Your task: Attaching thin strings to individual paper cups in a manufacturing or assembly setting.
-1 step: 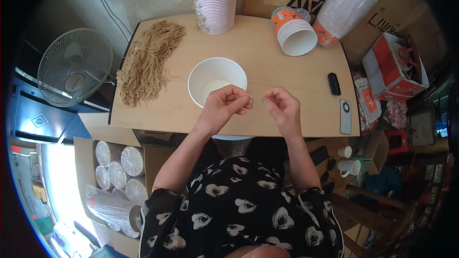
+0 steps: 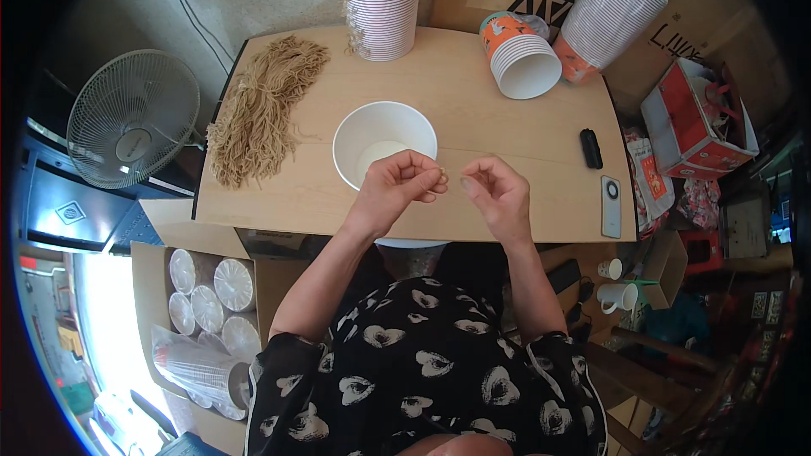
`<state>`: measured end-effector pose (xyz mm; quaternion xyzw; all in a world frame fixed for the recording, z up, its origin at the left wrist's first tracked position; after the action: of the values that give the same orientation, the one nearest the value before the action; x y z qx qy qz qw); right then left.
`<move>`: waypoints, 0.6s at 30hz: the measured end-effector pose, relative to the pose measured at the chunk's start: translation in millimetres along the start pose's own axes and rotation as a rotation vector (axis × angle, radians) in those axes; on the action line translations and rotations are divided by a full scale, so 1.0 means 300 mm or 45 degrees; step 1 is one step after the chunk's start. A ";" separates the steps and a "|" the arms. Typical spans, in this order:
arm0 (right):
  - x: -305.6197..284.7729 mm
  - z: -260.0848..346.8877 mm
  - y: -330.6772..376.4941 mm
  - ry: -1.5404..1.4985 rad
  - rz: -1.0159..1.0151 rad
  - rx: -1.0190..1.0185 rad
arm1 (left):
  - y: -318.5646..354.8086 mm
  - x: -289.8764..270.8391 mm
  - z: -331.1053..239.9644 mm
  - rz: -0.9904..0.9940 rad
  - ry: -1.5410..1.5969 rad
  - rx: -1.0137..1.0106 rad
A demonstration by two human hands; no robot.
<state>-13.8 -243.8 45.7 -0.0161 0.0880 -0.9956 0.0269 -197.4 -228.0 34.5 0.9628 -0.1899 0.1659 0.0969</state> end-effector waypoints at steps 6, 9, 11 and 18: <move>0.060 0.075 0.025 0.439 -0.031 -0.334 | 0.002 0.006 0.008 -0.045 0.076 0.039; 0.065 0.069 0.029 0.488 -0.077 -0.387 | 0.000 0.004 0.021 -0.062 0.035 0.070; 0.063 0.065 0.030 0.498 -0.102 -0.400 | -0.002 0.011 0.016 -0.067 0.014 0.078; 0.065 0.055 0.037 0.490 -0.109 -0.406 | -0.002 0.006 0.026 -0.110 -0.133 0.098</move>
<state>-32.0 -258.8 60.6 0.1660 0.2467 -0.9541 -0.0355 -193.5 -229.9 27.9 0.9805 -0.1463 0.1182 0.0567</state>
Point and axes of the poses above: each hand's wrist, its own y-axis away from the middle knuckle, its own x-axis out of the palm, z = x × y, the point moved 6 cm from there along -y, towards the middle knuckle
